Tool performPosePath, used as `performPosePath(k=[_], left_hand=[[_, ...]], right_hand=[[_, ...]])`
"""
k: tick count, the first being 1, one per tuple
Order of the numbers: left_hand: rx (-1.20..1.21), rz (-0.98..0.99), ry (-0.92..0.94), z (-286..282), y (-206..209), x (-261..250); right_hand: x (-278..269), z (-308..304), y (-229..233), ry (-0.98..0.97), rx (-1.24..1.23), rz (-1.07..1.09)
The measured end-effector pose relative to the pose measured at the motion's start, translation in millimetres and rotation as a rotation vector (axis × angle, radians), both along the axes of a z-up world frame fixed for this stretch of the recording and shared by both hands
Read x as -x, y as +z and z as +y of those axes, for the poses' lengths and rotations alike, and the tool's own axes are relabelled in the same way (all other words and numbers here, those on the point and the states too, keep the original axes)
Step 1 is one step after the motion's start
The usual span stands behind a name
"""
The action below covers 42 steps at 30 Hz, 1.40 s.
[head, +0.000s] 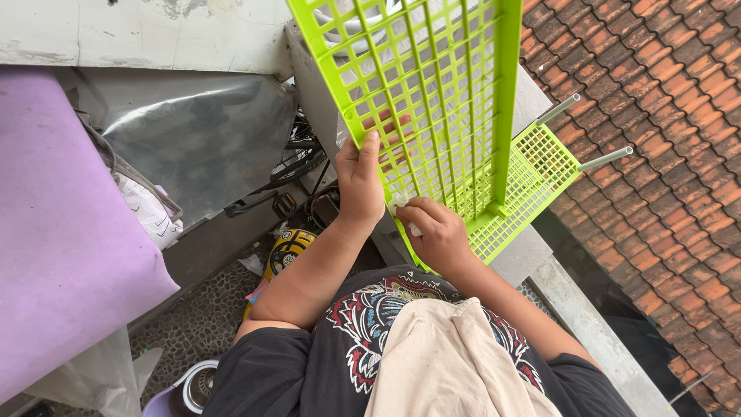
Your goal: The person wipes the surface and edges of a green plastic grid tray using a white cloth, handling the tray with both hands.
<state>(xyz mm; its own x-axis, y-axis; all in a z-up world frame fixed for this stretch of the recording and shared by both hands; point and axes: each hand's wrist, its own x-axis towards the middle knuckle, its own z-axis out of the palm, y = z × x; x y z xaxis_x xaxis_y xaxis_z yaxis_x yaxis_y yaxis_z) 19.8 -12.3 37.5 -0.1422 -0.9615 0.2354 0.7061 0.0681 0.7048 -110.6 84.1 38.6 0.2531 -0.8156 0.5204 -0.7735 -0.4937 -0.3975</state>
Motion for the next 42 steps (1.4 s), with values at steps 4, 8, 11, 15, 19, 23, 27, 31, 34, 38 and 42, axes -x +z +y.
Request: performPosePath(k=[4, 8, 11, 15, 19, 23, 27, 31, 34, 38, 42], left_hand=[[-0.007, 0.026, 0.001, 3.5, -3.8, 2.9], [-0.039, 0.044, 0.008, 0.6, -4.2, 3.5], [-0.029, 0.035, 0.031, -4.5, -3.9, -2.0], [-0.009, 0.076, 0.041, -3.3, -4.8, 4.8], [-0.056, 0.061, 0.000, -1.9, -5.1, 8.7], [-0.056, 0.103, 0.002, -1.3, -6.1, 9.5], [-0.053, 0.103, 0.002, -1.7, -5.5, 7.6], [-0.064, 0.065, -0.062, 5.2, -0.3, 17.2], [-0.050, 0.039, -0.095, 12.8, 6.7, 23.0], [-0.039, 0.027, -0.112, 15.1, 11.8, 24.6], [-0.014, 0.059, -0.095, 15.9, 8.8, 26.5]], right_hand=[[2.7, -10.5, -3.0, -0.031, 0.062, -0.049], [-0.4, -9.2, -6.9, -0.022, 0.002, -0.039], [3.5, -3.3, -9.0, 0.013, -0.140, 0.061], [14.3, 1.8, -2.4, 0.005, -0.197, 0.138], [21.1, -4.1, 3.5, -0.160, 0.029, -0.041], [30.8, -0.7, 5.2, -0.163, -0.008, -0.071], [38.6, 2.7, 1.8, -0.168, -0.087, -0.148], [34.8, -1.0, 5.7, -0.223, 0.051, -0.202], [29.6, -2.5, 11.2, -0.254, 0.126, -0.228], [31.7, 0.7, 9.1, -0.293, 0.122, -0.233], [34.1, 10.7, -3.4, -0.304, 0.061, -0.250]])
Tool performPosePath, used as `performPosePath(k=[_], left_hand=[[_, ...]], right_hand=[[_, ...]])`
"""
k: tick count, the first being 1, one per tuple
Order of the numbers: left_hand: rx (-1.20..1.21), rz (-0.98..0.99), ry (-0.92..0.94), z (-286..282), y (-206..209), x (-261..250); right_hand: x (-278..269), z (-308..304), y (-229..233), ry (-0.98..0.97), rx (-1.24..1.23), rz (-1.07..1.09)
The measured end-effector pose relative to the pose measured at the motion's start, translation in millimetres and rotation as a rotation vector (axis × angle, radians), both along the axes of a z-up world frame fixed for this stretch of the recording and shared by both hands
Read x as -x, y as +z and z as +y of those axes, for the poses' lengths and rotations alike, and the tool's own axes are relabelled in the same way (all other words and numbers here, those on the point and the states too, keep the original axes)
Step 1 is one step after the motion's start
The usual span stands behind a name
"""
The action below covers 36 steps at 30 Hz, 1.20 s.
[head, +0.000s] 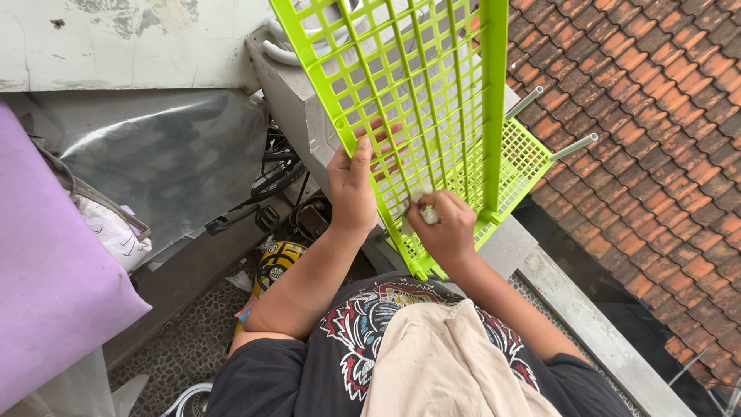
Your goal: The person wipes the surface and edges of a green plastic grid tray using a white cloth, handling the tray with both hands.
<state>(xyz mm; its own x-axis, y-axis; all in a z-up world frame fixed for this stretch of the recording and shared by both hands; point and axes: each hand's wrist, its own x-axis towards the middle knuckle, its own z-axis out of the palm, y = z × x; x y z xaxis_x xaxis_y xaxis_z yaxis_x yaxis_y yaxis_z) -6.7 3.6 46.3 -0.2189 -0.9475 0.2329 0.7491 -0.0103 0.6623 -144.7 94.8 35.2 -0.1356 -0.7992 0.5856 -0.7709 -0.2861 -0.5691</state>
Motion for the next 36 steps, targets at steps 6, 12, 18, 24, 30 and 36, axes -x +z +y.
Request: performPosePath(k=[6, 12, 18, 24, 30, 36], left_hand=[[-0.018, -0.039, -0.043, 8.0, -1.6, 11.2], [-0.017, -0.039, -0.035, 3.6, 1.8, 5.6], [-0.030, -0.054, -0.028, -10.0, 9.9, 3.0], [-0.014, -0.065, -0.067, -29.8, 17.2, -3.8], [-0.078, -0.114, -0.227, -46.9, 1.0, -4.5], [-0.172, -0.071, -0.487, -57.5, -30.0, 7.6]], right_hand=[[2.3, -7.4, 2.2, -0.078, 0.066, -0.009], [4.9, -0.7, -4.9, -0.052, -0.003, 0.008], [5.6, 5.1, -17.3, -0.022, -0.057, -0.012], [27.8, 8.0, -6.4, 0.007, -0.002, 0.044], [54.3, 2.3, -2.3, -0.200, 0.107, -0.285], [52.3, -2.6, -16.2, -0.160, -0.037, -0.271]])
